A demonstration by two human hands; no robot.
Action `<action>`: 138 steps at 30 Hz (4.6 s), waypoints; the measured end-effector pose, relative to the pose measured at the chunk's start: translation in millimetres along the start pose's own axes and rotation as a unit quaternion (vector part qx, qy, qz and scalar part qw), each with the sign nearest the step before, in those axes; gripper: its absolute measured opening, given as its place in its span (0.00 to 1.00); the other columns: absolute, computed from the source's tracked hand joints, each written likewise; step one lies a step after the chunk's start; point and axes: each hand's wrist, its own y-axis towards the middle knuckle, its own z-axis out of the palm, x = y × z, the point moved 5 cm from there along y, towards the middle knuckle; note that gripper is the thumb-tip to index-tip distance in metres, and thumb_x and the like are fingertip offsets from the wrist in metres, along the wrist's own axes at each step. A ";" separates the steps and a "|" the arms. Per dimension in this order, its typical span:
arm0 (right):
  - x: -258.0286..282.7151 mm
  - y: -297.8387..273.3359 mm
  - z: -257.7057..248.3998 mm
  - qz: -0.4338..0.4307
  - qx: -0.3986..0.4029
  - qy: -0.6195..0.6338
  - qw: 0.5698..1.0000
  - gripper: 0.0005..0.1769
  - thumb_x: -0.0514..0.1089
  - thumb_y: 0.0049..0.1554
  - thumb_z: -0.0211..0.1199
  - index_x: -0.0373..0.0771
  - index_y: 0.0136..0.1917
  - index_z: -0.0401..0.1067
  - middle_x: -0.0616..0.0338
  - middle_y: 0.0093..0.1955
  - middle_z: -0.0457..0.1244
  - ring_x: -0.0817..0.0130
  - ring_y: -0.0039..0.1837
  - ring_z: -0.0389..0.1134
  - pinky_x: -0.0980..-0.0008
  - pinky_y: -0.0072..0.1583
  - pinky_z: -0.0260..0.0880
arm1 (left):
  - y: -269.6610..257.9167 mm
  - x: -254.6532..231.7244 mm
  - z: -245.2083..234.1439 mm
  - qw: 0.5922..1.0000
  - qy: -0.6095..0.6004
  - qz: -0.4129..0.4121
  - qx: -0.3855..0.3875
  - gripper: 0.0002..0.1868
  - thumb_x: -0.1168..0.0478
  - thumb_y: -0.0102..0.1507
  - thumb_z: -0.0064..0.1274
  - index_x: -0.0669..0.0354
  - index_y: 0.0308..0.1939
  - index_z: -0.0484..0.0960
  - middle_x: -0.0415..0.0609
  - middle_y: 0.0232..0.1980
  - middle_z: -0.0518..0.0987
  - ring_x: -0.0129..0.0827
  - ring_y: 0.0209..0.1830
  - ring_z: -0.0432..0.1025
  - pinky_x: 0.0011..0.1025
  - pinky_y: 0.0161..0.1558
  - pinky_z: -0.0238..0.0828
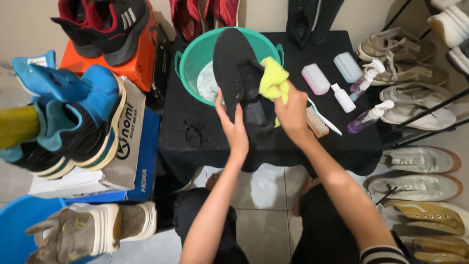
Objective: Cleaning the exterior surface of a black shoe using soapy water, a cloth, a brush, and a sponge.
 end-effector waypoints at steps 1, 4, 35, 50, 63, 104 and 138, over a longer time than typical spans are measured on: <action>-7.2 1.9 4.6 0.000 -0.001 0.000 1.000 0.11 0.42 0.62 0.62 0.36 0.56 0.75 0.43 0.39 0.69 0.46 0.43 0.73 0.55 0.44 0.70 | 0.7 -5.1 -1.9 1.000 0.000 0.001 0.001 0.32 0.62 0.71 0.47 0.53 0.78 0.57 0.53 0.80 0.58 0.40 0.80 0.51 0.40 0.80 0.38; -67.9 -8.3 31.4 0.058 -0.019 0.164 0.985 0.12 0.36 0.61 0.55 0.35 0.55 0.77 0.54 0.44 0.71 0.73 0.49 0.66 0.61 0.53 0.71 | 10.4 -18.8 -5.0 0.999 0.029 0.030 0.029 0.34 0.60 0.71 0.49 0.53 0.80 0.53 0.52 0.82 0.54 0.40 0.81 0.49 0.41 0.80 0.37; -12.6 -2.8 -4.2 0.141 -0.012 0.290 0.946 0.29 0.35 0.58 0.61 0.34 0.72 0.63 0.50 0.63 0.64 0.65 0.65 0.65 0.59 0.67 0.67 | 0.0 -17.8 7.3 0.991 0.046 0.066 0.104 0.33 0.70 0.64 0.49 0.61 0.75 0.63 0.60 0.70 0.71 0.46 0.70 0.66 0.44 0.72 0.57; -25.2 -8.5 0.0 0.263 -0.130 0.481 0.826 0.29 0.42 0.61 0.54 0.33 0.74 0.59 0.44 0.73 0.59 0.54 0.72 0.64 0.53 0.71 0.64 | 11.9 -7.7 -13.3 0.966 -0.180 -0.180 0.041 0.34 0.42 0.69 0.47 0.58 0.72 0.68 0.58 0.69 0.72 0.43 0.67 0.69 0.41 0.69 0.63; -103.3 9.8 0.0 0.034 -0.120 0.088 0.988 0.26 0.27 0.56 0.58 0.33 0.68 0.72 0.48 0.58 0.69 0.57 0.64 0.70 0.56 0.65 0.68 | 13.0 -15.3 -14.6 0.983 -0.069 -0.016 0.171 0.23 0.56 0.73 0.43 0.57 0.71 0.72 0.52 0.71 0.72 0.35 0.73 0.62 0.41 0.74 0.54; 2.9 -30.2 6.8 -0.063 -0.029 0.395 0.916 0.13 0.40 0.64 0.56 0.39 0.61 0.72 0.51 0.61 0.65 0.64 0.62 0.66 0.61 0.63 0.68 | 46.7 19.5 -44.3 0.800 -0.491 -0.344 -0.020 0.34 0.36 0.65 0.51 0.58 0.63 0.79 0.60 0.63 0.78 0.46 0.60 0.76 0.44 0.66 0.71; 89.6 -23.7 -12.3 -0.110 -0.003 0.179 0.978 0.26 0.25 0.47 0.57 0.37 0.58 0.79 0.48 0.55 0.68 0.52 0.56 0.71 0.56 0.59 0.71 | 18.0 -24.7 -11.0 0.783 -0.467 -0.408 0.043 0.39 0.34 0.64 0.52 0.65 0.63 0.78 0.63 0.63 0.77 0.48 0.61 0.75 0.41 0.67 0.70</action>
